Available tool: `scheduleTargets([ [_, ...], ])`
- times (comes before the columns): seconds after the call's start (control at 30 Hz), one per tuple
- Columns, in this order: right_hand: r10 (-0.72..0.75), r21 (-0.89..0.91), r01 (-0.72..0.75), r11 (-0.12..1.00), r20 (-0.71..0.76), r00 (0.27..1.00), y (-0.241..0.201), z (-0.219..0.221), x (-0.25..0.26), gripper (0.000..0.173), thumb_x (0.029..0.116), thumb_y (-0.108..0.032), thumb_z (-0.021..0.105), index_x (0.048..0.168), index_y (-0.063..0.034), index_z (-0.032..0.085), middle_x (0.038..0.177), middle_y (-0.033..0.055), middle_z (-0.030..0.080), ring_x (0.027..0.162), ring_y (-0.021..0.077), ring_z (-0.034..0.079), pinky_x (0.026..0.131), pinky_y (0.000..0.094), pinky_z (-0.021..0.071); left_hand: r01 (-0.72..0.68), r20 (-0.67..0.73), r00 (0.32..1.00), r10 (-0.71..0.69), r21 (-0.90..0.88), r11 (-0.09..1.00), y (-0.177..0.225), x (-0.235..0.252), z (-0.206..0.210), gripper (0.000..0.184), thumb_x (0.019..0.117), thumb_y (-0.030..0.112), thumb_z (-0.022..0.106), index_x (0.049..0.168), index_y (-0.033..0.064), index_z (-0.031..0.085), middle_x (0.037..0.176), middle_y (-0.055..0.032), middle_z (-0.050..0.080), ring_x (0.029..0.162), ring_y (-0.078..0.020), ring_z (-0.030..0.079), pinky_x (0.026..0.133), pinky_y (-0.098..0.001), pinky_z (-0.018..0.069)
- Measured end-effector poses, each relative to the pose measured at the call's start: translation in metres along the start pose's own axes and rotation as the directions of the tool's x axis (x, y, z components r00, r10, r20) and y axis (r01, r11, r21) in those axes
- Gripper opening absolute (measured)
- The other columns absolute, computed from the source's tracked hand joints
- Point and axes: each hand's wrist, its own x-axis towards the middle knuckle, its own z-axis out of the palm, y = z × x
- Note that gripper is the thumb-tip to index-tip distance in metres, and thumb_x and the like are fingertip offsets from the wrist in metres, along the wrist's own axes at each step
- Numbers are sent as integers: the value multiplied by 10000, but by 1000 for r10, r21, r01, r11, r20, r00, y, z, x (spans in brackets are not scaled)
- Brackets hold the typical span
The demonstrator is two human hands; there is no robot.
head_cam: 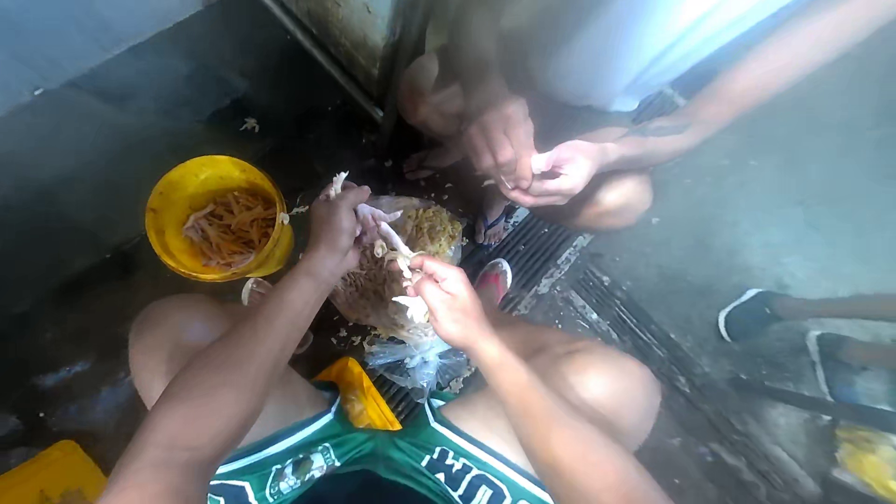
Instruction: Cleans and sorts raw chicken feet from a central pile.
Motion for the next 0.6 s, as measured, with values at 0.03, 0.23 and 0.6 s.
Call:
scheduleTargets([
  [0.03,-8,60,8,998,3,1000,2,3,1,224,1032,-135,498,1090,-65,703,793,-3,629,707,71,591,667,242,518,8,21,1000,-9,15,1000,-5,-4,3,77,998,150,601,1037,86,590,654,-39,565,487,-114,525,445,-264,469],
  [0.23,-5,174,12,985,-37,999,15,11,10,229,1041,-285,574,1005,-92,691,823,9,644,779,102,624,742,286,546,-3,99,995,-10,125,992,-28,-17,17,165,981,160,651,1101,49,627,705,-67,586,549,-141,548,495,-293,485],
  [0.6,-137,-1,139,990,154,978,-4,13,-23,289,1060,-162,486,854,-80,670,702,-66,569,617,-9,528,568,171,457,-73,-171,983,65,-42,996,33,44,-16,86,1028,195,549,995,115,553,632,-5,537,461,-86,469,417,-223,404],
])
